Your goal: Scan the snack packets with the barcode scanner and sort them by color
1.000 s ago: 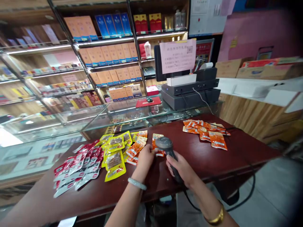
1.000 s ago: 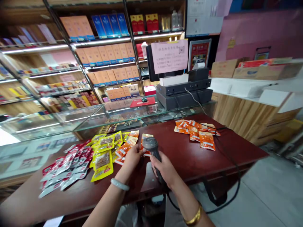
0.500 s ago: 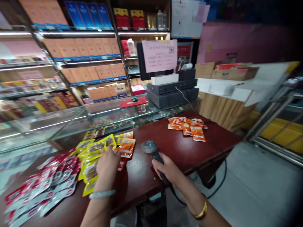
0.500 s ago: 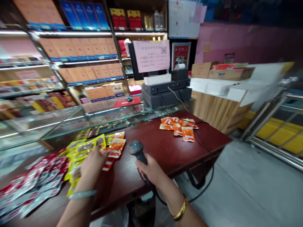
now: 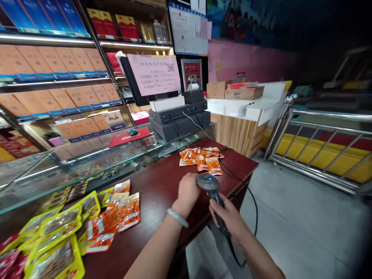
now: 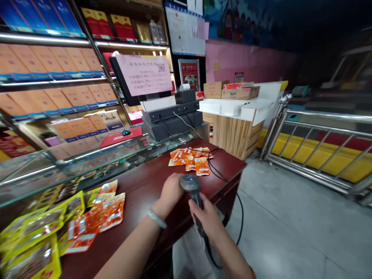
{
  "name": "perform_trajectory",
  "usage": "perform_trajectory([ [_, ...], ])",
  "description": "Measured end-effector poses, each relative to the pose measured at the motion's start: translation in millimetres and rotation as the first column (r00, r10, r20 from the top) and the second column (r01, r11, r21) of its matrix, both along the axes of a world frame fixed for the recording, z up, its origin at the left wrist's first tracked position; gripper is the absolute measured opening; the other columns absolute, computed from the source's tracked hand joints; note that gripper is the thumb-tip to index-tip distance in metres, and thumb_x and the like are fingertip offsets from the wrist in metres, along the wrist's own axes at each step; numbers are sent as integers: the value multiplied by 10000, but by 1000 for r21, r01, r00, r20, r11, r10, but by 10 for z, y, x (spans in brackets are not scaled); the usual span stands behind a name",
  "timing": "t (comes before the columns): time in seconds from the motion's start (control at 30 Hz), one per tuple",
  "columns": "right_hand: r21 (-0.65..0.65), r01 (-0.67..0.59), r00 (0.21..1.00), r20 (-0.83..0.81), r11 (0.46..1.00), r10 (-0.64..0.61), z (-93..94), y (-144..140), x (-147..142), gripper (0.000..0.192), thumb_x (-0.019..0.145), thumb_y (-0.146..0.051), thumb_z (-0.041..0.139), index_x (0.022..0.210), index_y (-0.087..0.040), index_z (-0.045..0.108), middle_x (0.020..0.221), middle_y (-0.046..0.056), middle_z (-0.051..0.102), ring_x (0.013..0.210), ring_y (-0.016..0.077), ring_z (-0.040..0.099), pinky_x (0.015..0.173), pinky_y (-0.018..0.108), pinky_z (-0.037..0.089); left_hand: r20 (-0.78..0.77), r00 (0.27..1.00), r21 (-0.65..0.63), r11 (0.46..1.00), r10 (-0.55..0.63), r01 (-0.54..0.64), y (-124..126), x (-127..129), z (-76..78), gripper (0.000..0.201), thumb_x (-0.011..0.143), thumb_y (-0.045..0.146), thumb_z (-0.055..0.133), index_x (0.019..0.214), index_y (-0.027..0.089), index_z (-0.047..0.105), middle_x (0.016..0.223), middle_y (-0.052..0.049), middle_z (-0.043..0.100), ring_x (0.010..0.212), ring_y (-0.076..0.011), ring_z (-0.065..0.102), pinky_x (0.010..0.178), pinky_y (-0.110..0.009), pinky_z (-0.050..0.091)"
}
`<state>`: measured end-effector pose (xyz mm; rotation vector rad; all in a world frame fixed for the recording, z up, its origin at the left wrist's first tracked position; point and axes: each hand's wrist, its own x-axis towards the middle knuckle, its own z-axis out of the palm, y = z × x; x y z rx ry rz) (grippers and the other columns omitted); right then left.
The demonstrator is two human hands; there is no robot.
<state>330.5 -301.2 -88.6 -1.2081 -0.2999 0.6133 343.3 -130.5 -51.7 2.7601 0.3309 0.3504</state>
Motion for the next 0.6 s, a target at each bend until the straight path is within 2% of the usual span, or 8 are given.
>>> perform_trajectory([
  [0.07,-1,82,996,-26,997,-82,-18,-166,64,465,805,-587,718,1005,-212,529,579,-87,482,427,75,385,406,199,322,16,999,12,999,-35,35,-190,274,-35,271,900,226,525,1107,197,697,1057,-104,692,1009,-211,632,927,-308,471],
  [0.13,16,150,987,-55,989,-149,-16,-314,112,483,811,-581,720,1061,-212,536,601,-79,495,442,79,399,417,201,330,42,997,70,996,-58,55,-311,496,-74,369,917,256,510,1256,200,642,1207,-133,661,1128,-244,604,987,-352,454],
  [0.23,38,191,979,-72,981,-188,9,-478,172,506,814,-566,729,1119,-208,544,613,-70,500,462,82,411,427,199,338,7,976,174,962,-216,212,-395,711,-158,499,943,297,470,1437,242,514,1505,-112,488,1391,-285,430,1151,-448,328],
  [0.3,45,195,979,-72,980,-192,17,-535,206,512,807,-562,740,1118,-204,547,605,-70,492,463,81,404,423,196,339,-74,950,195,929,-305,313,-410,762,-212,536,952,343,454,1481,256,464,1592,-78,382,1472,-288,321,1211,-499,226],
  [0.37,50,189,980,-70,981,-185,5,-551,231,504,808,-562,741,1103,-205,544,604,-70,490,459,77,398,418,195,339,-141,935,183,919,-326,348,-402,731,-235,542,952,383,456,1476,242,475,1602,-82,363,1474,-297,320,1215,-526,213],
  [0.43,44,176,983,-63,983,-174,-24,-539,238,501,811,-571,733,1095,-207,537,605,-70,492,449,74,396,411,194,329,-157,934,159,925,-321,344,-371,620,-212,503,951,398,468,1421,233,542,1575,-92,409,1447,-305,369,1202,-528,248],
  [0.53,26,153,987,-57,988,-151,-70,-505,199,496,824,-579,715,1096,-206,532,599,-74,486,440,73,393,408,195,319,-141,931,97,931,-336,351,-280,342,-125,402,948,409,506,1294,258,642,1440,-80,570,1364,-284,473,1160,-491,324],
  [0.6,21,133,990,-55,991,-131,-82,-486,146,470,841,-563,705,1090,-203,535,602,-74,479,458,76,397,421,197,328,-137,930,44,936,-341,349,-203,134,-66,305,930,379,557,1176,263,694,1270,-62,676,1232,-244,573,1095,-417,394],
])
